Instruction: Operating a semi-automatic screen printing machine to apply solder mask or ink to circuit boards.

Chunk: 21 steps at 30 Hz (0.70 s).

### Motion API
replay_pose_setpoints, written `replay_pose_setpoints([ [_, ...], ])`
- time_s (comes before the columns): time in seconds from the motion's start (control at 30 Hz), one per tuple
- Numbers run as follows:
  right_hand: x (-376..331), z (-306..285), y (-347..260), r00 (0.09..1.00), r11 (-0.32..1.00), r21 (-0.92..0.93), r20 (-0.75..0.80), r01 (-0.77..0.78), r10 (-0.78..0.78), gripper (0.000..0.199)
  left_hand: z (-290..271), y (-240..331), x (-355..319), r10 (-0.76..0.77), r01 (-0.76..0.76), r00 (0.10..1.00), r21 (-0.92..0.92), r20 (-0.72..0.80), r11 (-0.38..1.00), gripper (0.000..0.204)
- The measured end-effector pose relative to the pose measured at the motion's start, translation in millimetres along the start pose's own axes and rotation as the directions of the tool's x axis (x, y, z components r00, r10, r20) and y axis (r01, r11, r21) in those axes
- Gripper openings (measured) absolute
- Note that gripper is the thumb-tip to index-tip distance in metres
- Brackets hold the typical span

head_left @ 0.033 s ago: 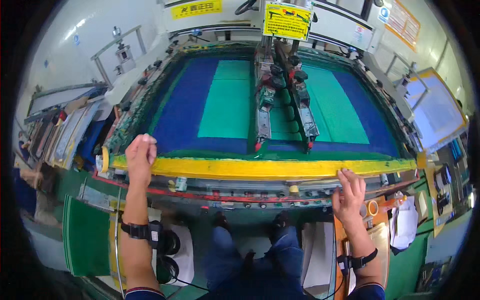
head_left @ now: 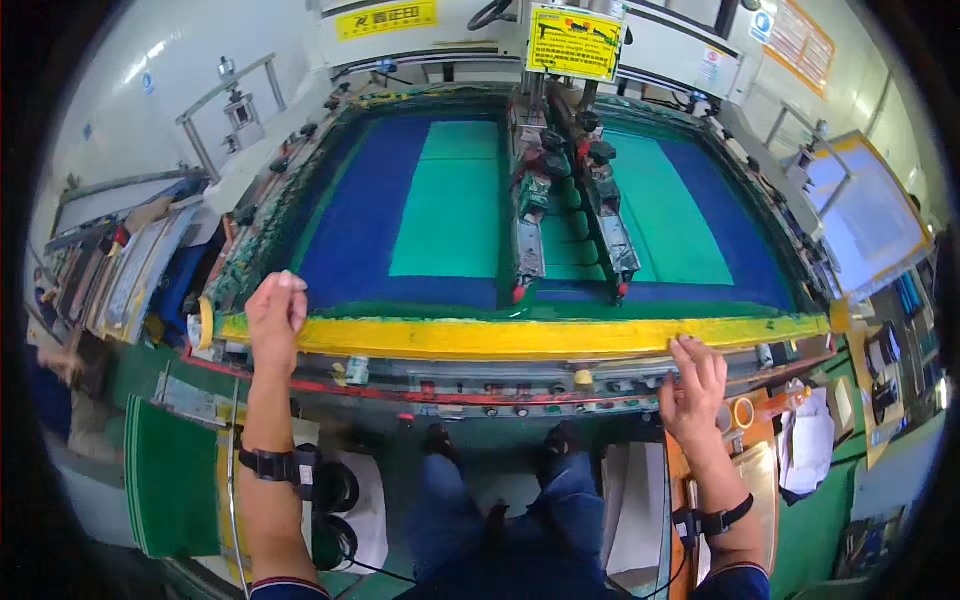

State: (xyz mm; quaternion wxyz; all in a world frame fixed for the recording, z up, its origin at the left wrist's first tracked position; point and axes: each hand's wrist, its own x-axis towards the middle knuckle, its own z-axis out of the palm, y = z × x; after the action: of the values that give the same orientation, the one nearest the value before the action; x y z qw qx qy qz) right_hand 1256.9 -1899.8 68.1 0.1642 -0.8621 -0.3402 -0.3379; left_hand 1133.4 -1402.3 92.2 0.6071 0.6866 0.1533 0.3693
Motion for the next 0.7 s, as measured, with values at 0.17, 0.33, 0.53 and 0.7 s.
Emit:
replay_pose_setpoints([
  [0.17,-2.7,-1.3,5.2,1.0,1.0,-0.008,-0.011,-0.003,0.003,0.047,9.3,3.3,0.1,-0.01,0.01,1.0,-0.009,-0.001,1.0,0.026],
  [0.33,-3.1,-2.5,6.3,1.0,1.0,-0.014,-0.004,-0.015,0.014,0.048,9.1,0.3,2.0,0.013,-0.013,1.0,-0.031,0.021,0.999,0.026],
  [0.53,-3.3,-2.3,6.5,1.0,1.0,-0.005,-0.008,-0.008,0.008,0.049,9.4,0.9,2.3,0.004,-0.004,1.0,-0.021,0.006,1.0,0.026],
  [0.7,-3.1,-4.8,1.5,1.0,1.0,0.005,-0.002,-0.013,0.013,0.05,5.8,3.7,0.6,-0.002,0.003,1.0,-0.045,0.01,0.999,0.027],
])
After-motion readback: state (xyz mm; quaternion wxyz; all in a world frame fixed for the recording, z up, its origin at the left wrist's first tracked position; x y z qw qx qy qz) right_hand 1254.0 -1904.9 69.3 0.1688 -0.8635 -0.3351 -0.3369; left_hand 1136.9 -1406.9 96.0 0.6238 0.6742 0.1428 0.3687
